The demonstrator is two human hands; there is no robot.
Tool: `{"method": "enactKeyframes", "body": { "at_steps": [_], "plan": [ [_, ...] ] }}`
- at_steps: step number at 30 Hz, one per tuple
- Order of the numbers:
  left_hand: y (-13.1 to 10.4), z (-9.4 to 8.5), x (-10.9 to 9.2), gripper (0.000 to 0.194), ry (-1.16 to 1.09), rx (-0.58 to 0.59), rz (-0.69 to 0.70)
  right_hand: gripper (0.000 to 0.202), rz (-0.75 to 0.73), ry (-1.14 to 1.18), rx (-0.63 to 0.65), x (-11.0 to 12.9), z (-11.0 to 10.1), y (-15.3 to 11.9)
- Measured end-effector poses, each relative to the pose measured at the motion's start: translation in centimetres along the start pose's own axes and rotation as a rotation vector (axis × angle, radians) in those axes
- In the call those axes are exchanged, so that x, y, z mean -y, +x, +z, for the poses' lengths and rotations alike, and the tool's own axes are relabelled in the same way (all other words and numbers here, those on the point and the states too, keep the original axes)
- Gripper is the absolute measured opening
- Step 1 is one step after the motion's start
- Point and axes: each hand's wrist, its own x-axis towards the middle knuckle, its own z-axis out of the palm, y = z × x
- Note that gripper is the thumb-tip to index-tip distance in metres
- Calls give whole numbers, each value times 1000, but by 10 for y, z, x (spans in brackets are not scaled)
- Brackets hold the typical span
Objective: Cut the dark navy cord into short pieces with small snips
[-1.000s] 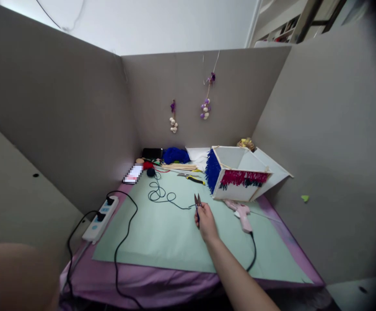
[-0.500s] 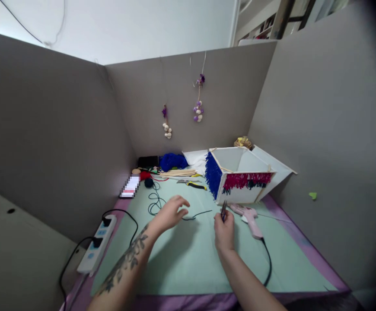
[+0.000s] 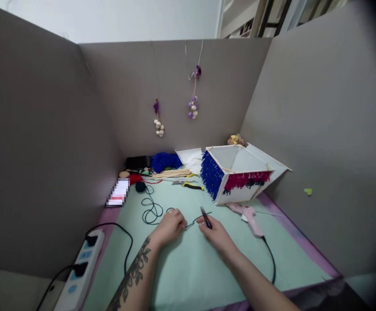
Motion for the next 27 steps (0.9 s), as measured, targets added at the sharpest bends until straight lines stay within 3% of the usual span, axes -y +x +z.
{"method": "enactKeyframes", "body": {
  "at_steps": [4, 8, 14, 18, 21, 24, 27],
  "plan": [
    [-1, -6, -4, 15, -106, -41, 18, 32, -80, -315, 114, 2, 11, 2],
    [-4, -12, -8, 15, -213, -67, 21, 10, -107, -347, 160, 2, 15, 3],
    [-7, -11, -4, 20, -333, -22, -99, 18, -236, -446, 9, 15, -8, 11],
    [-5, -5, 5, 20, -210, -108, -130, 18, -332, -643, -117, 19, -35, 30],
    [-2, -1, 9, 19, -122, -138, -159, 11, -366, -705, -158, 19, -44, 43],
    [0, 2, 10, 20, -82, -158, -191, 15, -307, -590, -117, 22, -44, 44],
    [1, 3, 9, 19, -85, -168, -191, 31, -70, -206, -31, 26, -40, 27]
  ]
}}
